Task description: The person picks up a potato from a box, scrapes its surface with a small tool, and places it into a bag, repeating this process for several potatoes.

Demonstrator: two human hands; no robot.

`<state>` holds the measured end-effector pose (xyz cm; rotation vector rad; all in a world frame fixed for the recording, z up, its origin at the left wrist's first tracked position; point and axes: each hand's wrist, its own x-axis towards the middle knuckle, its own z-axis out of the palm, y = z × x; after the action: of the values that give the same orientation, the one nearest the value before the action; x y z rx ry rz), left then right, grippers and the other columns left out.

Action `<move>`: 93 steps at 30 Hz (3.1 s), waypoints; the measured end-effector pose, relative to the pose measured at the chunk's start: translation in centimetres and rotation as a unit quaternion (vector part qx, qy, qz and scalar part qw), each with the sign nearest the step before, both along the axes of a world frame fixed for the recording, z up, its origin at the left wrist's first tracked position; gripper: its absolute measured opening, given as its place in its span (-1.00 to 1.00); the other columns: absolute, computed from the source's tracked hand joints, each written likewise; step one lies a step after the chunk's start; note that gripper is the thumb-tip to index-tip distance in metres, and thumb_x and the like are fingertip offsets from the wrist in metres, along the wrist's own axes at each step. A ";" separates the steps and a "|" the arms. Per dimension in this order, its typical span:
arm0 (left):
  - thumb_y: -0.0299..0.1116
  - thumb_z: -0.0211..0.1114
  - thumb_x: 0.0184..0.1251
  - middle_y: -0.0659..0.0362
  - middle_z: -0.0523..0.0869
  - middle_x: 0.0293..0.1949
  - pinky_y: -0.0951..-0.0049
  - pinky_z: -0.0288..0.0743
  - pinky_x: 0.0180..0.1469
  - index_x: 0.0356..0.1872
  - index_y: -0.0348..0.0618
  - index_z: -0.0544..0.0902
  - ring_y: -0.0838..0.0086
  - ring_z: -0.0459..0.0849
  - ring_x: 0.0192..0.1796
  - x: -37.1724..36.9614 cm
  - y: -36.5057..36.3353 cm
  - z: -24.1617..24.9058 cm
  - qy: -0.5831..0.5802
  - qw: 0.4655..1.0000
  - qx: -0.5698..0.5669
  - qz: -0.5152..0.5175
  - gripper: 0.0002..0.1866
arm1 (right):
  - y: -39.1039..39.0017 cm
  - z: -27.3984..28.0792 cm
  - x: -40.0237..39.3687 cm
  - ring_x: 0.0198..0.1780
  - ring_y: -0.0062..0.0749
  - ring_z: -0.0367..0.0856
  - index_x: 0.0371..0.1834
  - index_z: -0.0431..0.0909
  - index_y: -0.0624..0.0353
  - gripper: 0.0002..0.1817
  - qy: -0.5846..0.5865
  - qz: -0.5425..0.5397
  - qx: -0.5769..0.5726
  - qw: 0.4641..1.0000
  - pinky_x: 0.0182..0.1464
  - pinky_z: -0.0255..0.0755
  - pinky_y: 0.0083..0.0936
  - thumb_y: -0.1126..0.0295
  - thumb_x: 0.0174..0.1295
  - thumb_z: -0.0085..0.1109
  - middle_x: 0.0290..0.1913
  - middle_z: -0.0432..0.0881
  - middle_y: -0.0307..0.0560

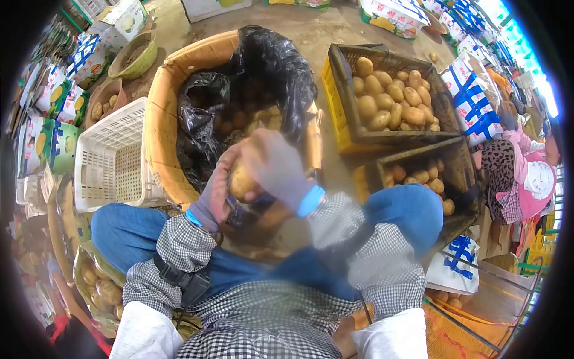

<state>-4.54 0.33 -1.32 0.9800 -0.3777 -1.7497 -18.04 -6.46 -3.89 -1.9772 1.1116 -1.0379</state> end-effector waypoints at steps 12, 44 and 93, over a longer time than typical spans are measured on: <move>0.01 -0.03 0.52 0.04 0.61 0.09 0.48 0.64 -0.47 0.29 0.01 0.40 0.16 0.71 -0.18 0.7 0.8 -0.7 -0.140 0.981 -0.119 -0.064 -0.53 | -0.7 2.6 -1.1 -0.18 -0.21 0.66 -0.12 0.57 0.28 -0.64 -0.039 0.079 0.197 0.977 -0.08 0.50 -0.35 0.16 0.28 0.18 -0.23 0.67 0.12; -0.34 0.14 0.43 0.02 0.46 0.28 0.18 0.40 0.31 0.42 -0.15 0.25 0.19 0.51 0.26 1.5 0.2 -0.3 0.079 0.991 -0.104 -0.011 -0.43 | -0.1 6.7 -2.6 -0.73 -0.76 0.26 0.39 0.34 0.15 -0.56 -0.200 0.078 0.387 0.897 -0.70 0.20 -0.75 0.31 0.49 -0.08 -0.58 0.42 -0.35; -0.45 0.22 0.33 0.08 0.57 0.11 0.42 0.47 0.14 0.31 -0.24 0.36 0.43 0.56 0.11 1.1 -1.5 -3.9 -0.234 0.937 -0.260 -0.001 -0.48 | 0.6 0.6 -0.3 0.07 -0.48 0.58 0.25 0.48 0.30 -0.60 -0.101 0.039 0.209 0.972 0.17 0.41 -0.58 0.43 0.37 0.09 0.03 0.66 -0.07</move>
<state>-3.43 -1.14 -5.26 0.9867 -1.0871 -1.2933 -18.30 -5.91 -3.25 -1.5334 1.0323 -0.8587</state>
